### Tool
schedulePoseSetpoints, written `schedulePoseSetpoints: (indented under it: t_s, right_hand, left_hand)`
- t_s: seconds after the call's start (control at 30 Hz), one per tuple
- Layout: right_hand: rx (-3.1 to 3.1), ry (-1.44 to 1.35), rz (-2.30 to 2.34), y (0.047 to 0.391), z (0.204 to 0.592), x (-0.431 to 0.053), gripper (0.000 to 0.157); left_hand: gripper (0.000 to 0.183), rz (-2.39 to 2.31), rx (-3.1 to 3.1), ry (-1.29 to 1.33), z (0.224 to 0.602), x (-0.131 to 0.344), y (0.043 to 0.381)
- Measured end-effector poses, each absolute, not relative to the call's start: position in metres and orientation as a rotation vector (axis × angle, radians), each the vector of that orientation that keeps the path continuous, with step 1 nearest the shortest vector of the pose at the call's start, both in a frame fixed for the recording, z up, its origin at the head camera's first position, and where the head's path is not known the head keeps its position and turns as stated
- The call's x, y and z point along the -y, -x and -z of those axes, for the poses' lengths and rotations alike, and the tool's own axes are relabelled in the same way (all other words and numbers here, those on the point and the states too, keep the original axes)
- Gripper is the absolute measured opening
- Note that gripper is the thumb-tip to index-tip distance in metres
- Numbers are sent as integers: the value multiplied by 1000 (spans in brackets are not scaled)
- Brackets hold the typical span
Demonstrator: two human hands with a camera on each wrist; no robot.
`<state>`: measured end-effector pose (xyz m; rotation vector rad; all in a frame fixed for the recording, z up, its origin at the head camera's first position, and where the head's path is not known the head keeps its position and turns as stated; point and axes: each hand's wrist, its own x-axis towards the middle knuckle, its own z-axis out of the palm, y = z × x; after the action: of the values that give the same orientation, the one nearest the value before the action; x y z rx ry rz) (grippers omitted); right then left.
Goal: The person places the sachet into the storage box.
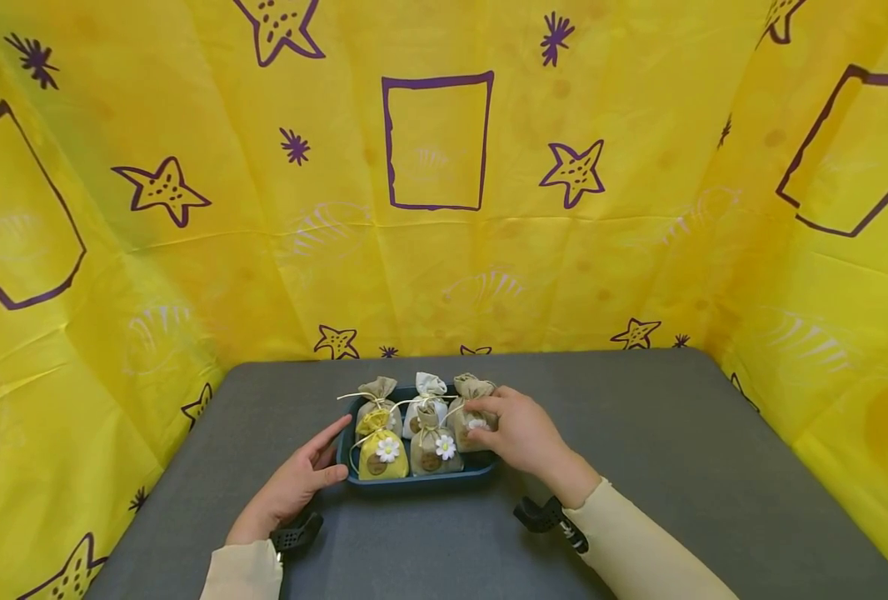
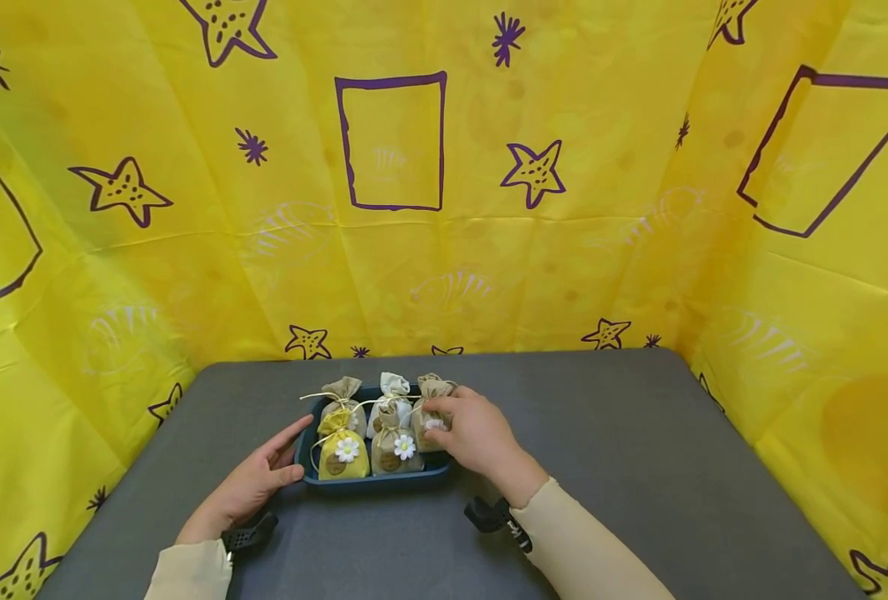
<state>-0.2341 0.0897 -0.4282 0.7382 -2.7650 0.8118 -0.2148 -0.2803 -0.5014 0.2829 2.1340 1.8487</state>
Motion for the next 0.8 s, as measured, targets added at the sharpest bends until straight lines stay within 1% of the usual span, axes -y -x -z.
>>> schedulePoseSetpoints:
  t_s: [0.13, 0.57, 0.8]
  right_hand:
    - [2766, -764, -803, 235, 433, -86, 32]
    - [2730, -860, -798, 233, 449, -78, 32]
    - [2628, -860, -744, 232, 460, -91, 19]
  left_hand:
    - [76, -1849, -2134, -280, 500, 280, 214]
    - [77, -1820, -2179, -271, 499, 280, 214]
    - [78, -1824, -2172, -251, 499, 278, 214]
